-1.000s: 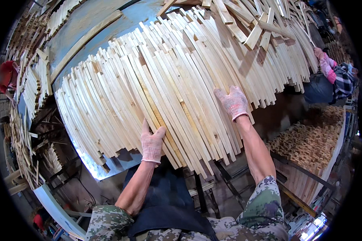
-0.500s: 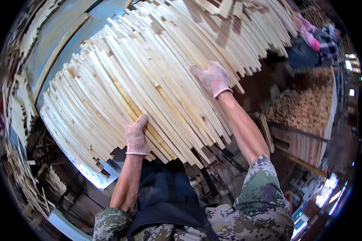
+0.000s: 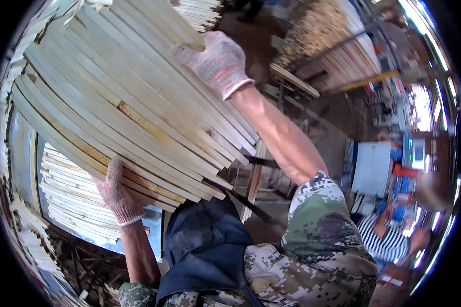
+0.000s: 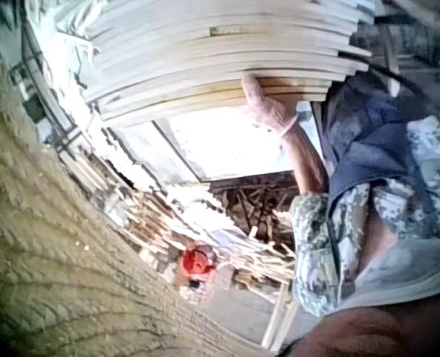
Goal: The person gathers bundles of thin wooden strips from a metal table and places them onto a conveyor belt. They also pick up stray wooden strips from the floor and arrange the wood on the table and belt.
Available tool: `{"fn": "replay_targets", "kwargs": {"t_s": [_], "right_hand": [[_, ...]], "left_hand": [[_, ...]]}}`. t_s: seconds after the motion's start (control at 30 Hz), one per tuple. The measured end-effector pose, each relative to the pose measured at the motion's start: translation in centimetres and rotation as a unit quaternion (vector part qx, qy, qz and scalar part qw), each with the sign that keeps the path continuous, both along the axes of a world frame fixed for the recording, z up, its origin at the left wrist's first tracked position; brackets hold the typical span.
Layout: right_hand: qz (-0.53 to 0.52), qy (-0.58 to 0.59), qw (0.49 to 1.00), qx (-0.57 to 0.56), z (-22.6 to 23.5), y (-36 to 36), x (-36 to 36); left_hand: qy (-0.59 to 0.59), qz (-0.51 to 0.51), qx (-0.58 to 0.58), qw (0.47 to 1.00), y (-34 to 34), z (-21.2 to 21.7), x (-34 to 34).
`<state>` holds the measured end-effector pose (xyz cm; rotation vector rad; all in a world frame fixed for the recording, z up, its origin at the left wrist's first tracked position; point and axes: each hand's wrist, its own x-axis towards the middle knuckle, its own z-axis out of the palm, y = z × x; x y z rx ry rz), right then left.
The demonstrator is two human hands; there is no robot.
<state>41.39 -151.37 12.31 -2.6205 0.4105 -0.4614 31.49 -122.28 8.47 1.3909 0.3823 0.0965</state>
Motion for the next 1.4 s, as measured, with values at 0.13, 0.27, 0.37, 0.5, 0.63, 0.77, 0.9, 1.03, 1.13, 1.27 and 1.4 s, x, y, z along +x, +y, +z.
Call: {"fn": "replay_targets", "kwargs": {"t_s": [0.13, 0.27, 0.37, 0.5, 0.63, 0.77, 0.9, 1.03, 1.13, 1.27, 1.4], "right_hand": [[-0.080, -0.086, 0.993, -0.027, 5.6, -0.2, -12.2], [-0.169, -0.146, 0.973, -0.056, 8.8, -1.6, -25.2], [-0.243, -0.147, 0.958, -0.040, 9.9, -1.6, -34.3], [-0.345, -0.143, 0.927, 0.032, 7.7, -4.5, -45.8], [-0.417, -0.144, 0.894, 0.075, 3.6, -7.7, -55.2], [-0.478, -0.121, 0.865, 0.090, -1.8, -13.0, -63.4], [-0.509, -0.075, 0.850, 0.110, -9.4, -18.3, -69.7], [-0.474, -0.023, 0.857, 0.200, -17.2, -23.8, -70.7], [-0.474, 0.026, 0.854, 0.213, -24.3, -25.2, -73.0], [-0.484, 0.068, 0.828, 0.274, -32.0, -26.7, -73.3], [-0.479, 0.060, 0.806, 0.342, -34.0, -27.0, -73.6]], "left_hand": [[-0.022, -0.145, -0.023, 0.989, 1.7, 2.1, -5.1], [-0.073, -0.232, -0.059, 0.968, -0.1, 5.9, -11.7], [-0.078, -0.306, -0.096, 0.944, -1.7, 6.3, -16.6], [-0.090, -0.369, -0.083, 0.921, -5.4, 6.7, -24.1], [-0.039, -0.422, -0.133, 0.896, -9.7, 4.6, -29.9], [-0.001, -0.487, -0.081, 0.870, -16.0, 1.3, -35.4], [0.009, -0.493, 0.036, 0.869, -20.5, -2.5, -41.5], [0.053, -0.450, 0.059, 0.890, -26.5, -7.4, -44.6], [0.083, -0.422, 0.068, 0.900, -28.1, -10.3, -47.3], [0.092, -0.402, 0.170, 0.895, -31.3, -13.0, -47.6], [0.118, -0.401, 0.185, 0.890, -32.7, -15.4, -47.9]]}}
